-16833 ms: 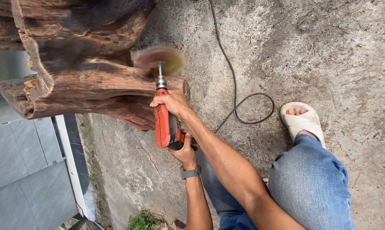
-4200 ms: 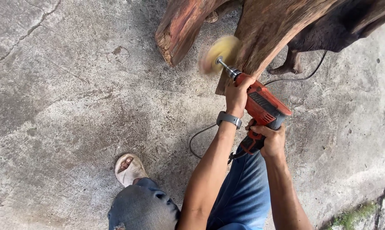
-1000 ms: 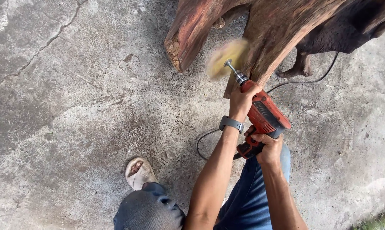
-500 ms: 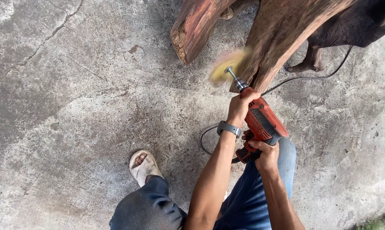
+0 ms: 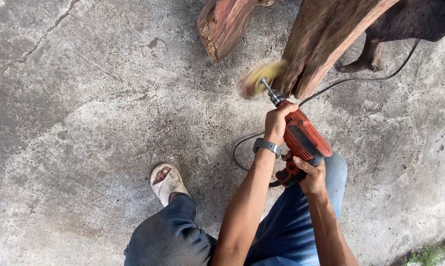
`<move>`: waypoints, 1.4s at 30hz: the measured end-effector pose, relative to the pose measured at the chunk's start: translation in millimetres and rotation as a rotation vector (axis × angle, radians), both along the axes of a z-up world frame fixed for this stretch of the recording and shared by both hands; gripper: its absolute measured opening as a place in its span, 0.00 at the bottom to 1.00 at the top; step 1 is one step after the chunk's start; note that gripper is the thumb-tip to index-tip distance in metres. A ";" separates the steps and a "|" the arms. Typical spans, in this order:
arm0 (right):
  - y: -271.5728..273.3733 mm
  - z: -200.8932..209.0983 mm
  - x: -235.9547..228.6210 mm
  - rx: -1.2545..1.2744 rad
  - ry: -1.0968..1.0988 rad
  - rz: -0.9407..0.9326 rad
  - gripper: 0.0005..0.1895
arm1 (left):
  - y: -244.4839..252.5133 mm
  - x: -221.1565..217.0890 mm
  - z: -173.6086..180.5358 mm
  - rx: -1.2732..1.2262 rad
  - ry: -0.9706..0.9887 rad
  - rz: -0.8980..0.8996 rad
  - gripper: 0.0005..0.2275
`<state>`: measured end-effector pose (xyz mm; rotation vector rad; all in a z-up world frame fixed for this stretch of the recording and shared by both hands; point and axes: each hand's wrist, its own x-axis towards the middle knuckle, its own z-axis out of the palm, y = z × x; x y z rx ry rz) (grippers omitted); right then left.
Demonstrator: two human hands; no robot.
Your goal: Sanding the interior and exterior of a large, hollowed-out wooden stump using a power drill with a sanding attachment.
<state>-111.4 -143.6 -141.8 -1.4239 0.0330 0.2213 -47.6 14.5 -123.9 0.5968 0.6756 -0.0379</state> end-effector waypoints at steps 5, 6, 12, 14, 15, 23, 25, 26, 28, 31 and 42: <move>23.2 49.2 3.0 -0.160 0.006 0.023 0.18 | -9.6 12.6 -22.9 -0.143 0.034 0.120 0.20; 33.9 63.6 4.7 -0.211 -0.003 0.052 0.19 | -8.1 16.1 -23.7 -0.188 0.039 0.165 0.20; 11.4 71.4 26.7 -0.283 -0.044 0.077 0.13 | -8.8 23.8 9.9 -0.212 0.036 0.194 0.23; 15.7 95.1 39.6 -0.279 -0.004 0.073 0.15 | -15.1 35.7 25.5 -0.198 0.017 0.221 0.23; 18.4 107.1 46.4 -0.271 0.036 0.066 0.17 | -17.7 42.2 33.3 -0.179 -0.003 0.246 0.24; 0.2 169.9 99.2 -0.196 0.053 0.359 0.41 | -24.1 98.4 68.3 -0.202 -0.016 0.202 0.18; 1.7 176.6 99.7 -0.186 0.079 0.329 0.41 | -24.0 94.9 76.3 -0.154 -0.003 0.173 0.20; 3.8 179.2 102.3 -0.202 0.075 0.330 0.41 | -18.7 93.3 83.9 -0.197 0.002 0.203 0.16; 9.2 183.6 105.4 -0.218 0.069 0.332 0.40 | -12.7 93.0 90.6 -0.242 0.003 0.235 0.14; 14.2 185.1 103.7 -0.248 0.070 0.379 0.44 | -11.9 93.9 89.7 -0.314 -0.010 0.280 0.13; 15.0 171.9 97.1 -0.233 0.042 0.349 0.36 | -5.7 88.1 79.8 -0.234 -0.016 0.236 0.17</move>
